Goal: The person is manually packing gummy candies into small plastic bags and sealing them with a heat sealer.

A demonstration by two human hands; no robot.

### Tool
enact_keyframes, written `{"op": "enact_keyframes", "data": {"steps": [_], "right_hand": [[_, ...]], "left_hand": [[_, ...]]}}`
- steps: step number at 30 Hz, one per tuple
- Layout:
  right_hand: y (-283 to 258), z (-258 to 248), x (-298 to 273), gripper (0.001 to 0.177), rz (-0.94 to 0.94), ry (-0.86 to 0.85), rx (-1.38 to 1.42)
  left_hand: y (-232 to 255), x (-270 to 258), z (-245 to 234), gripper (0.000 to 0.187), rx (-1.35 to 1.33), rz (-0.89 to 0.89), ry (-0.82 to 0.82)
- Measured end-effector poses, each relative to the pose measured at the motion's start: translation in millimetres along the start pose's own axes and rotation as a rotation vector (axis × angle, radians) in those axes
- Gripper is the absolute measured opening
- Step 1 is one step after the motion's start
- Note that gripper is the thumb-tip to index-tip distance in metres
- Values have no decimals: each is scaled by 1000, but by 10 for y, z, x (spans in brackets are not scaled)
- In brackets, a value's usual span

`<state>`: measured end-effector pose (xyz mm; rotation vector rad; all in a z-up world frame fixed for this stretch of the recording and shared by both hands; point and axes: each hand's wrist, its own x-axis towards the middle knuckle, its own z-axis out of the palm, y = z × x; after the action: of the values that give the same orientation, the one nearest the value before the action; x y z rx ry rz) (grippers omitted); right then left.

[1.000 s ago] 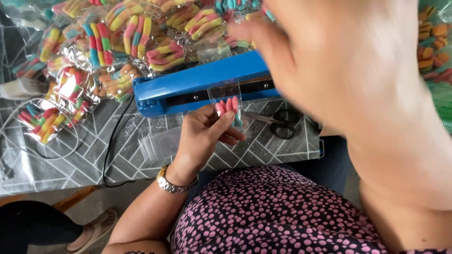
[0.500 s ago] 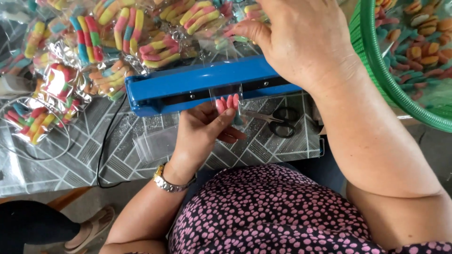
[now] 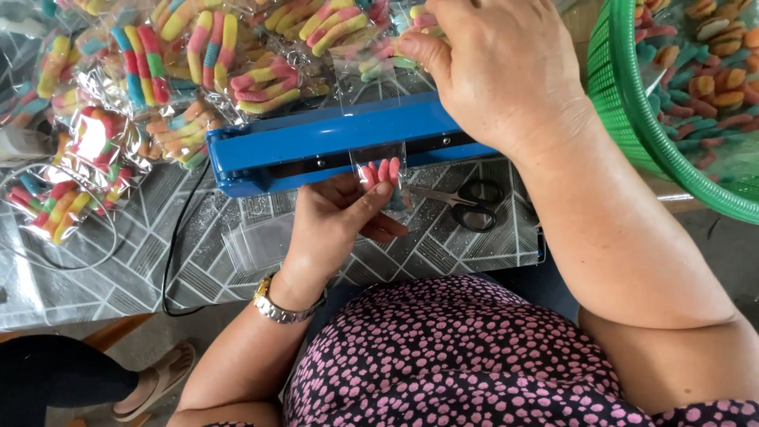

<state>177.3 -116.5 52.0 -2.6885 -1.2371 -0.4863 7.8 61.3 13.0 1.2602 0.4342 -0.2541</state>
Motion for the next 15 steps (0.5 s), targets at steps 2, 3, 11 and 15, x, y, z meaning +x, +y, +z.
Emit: {"op": "enact_keyframes", "data": {"steps": [2, 3, 11, 15], "right_hand": [[-19, 16, 22, 32, 12, -30, -3], [-21, 24, 34, 30, 24, -61, -6], [-41, 14, 51, 30, 49, -118, -28], [-53, 36, 75, 37, 135, -251, 77]], "left_hand": [[-2, -19, 10, 24, 6, 32, -7], [-1, -19, 17, 28, 12, 63, -16], [35, -35, -39, 35, 17, -46, -48], [38, -20, -78, 36, -61, -111, -92]]}}
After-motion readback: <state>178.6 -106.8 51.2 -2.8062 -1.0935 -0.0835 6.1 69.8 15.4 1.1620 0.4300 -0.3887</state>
